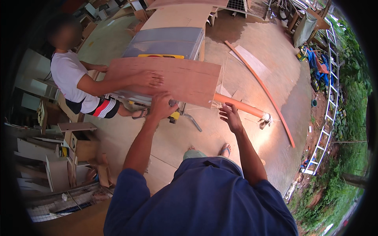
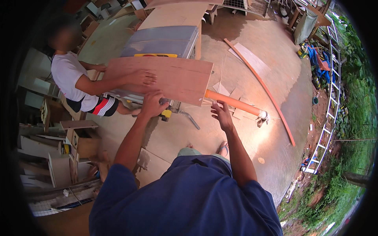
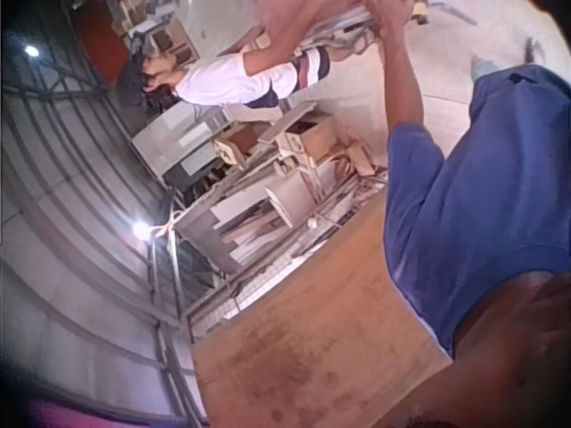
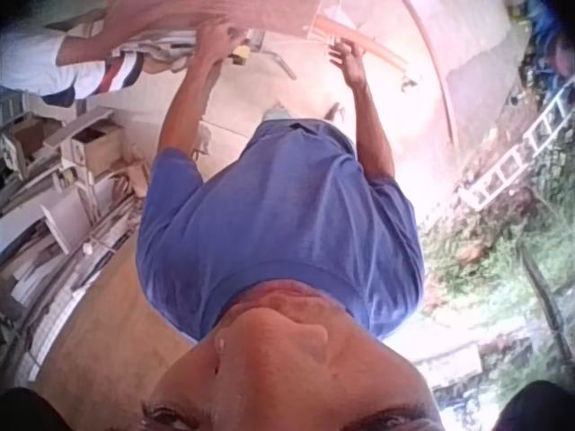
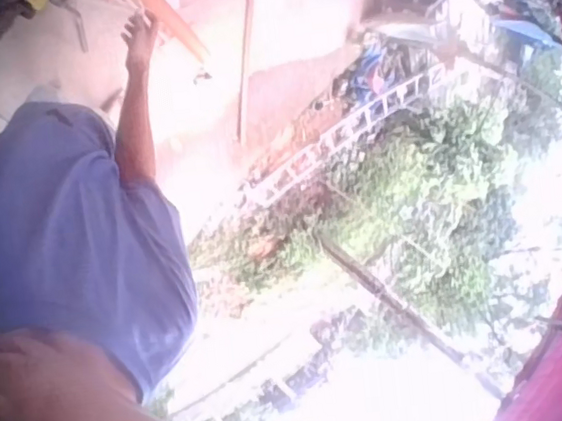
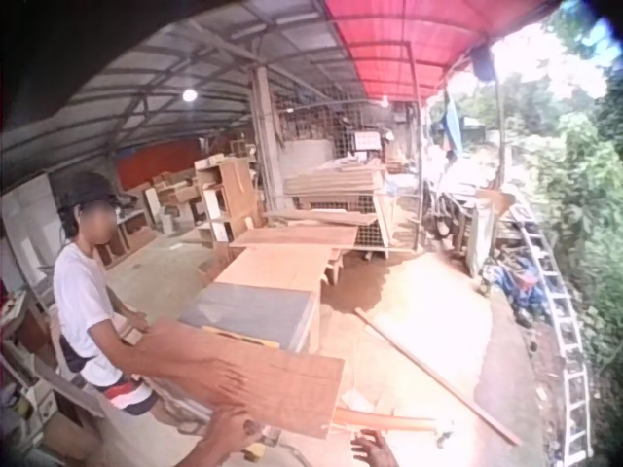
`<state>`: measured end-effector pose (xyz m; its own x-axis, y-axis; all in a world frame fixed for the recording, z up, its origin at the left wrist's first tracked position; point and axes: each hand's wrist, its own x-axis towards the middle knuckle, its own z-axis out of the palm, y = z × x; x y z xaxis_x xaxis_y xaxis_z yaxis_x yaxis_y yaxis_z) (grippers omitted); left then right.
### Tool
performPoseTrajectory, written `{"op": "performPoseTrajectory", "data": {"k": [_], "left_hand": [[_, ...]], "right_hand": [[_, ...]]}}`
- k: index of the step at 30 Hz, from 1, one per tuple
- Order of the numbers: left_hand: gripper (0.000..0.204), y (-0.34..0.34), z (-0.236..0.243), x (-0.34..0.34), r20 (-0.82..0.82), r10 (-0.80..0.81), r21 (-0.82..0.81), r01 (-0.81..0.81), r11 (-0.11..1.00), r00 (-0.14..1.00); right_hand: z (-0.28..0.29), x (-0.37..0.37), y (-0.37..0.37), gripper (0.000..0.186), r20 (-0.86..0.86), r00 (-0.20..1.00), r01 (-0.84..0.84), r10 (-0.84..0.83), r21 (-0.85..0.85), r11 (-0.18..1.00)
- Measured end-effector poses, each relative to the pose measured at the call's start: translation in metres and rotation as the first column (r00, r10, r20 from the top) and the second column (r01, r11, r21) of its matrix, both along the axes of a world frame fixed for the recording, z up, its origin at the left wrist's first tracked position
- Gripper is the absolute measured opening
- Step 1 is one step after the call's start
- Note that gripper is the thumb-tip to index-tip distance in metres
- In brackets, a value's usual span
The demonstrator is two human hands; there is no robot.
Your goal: The person assists another worker by feeding large wooden boards into a table saw and retrieving the cut pieces. The person handles the boards by hand, guiding them through the saw and stacking the resulting pieces on the floor.
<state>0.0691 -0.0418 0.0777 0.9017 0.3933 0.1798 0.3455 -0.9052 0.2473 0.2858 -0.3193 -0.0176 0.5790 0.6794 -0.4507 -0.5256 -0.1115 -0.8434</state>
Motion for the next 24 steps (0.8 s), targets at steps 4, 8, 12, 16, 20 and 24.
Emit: {"op": "performPoseTrajectory", "data": {"k": [4, 8, 12, 16, 20, 24], "left_hand": [[0.044, -0.009, 0.010, 0.002, -0.078, 0.112, -0.072, -0.118, 0.990, 0.991], [0.064, -0.006, -0.003, -0.001, -0.065, 0.173, 0.098, -0.166, 0.981, 0.983], [0.065, 0.004, -0.015, -0.002, -0.118, 0.134, 0.028, -0.131, 0.991, 0.984], [0.066, -0.002, -0.008, 0.002, -0.105, 0.139, 0.046, -0.135, 0.990, 0.985], [0.065, -0.006, -0.003, 0.000, -0.039, 0.150, 0.071, -0.147, 0.987, 0.988], [0.063, -0.006, -0.005, 0.006, -0.094, 0.183, 0.038, -0.180, 0.983, 0.979]], "right_hand": [[0.021, -0.001, 0.051, 0.071, 0.000, 1.000, -0.025, 0.025, -0.030, 0.999], [0.023, -0.008, 0.079, 0.069, 0.019, 1.000, -0.007, 0.007, -0.010, 1.000], [0.004, -0.007, 0.092, 0.061, 0.070, 0.997, 0.012, -0.020, 0.113, 0.994], [-0.009, -0.008, 0.098, 0.065, 0.117, 0.985, 0.099, -0.123, 0.190, 0.977], [-0.001, -0.006, 0.091, 0.064, 0.153, 0.980, 0.114, -0.127, 0.091, 0.989], [0.008, 0.000, 0.076, 0.066, 0.145, 0.979, 0.131, -0.142, 0.088, 0.988]]}}
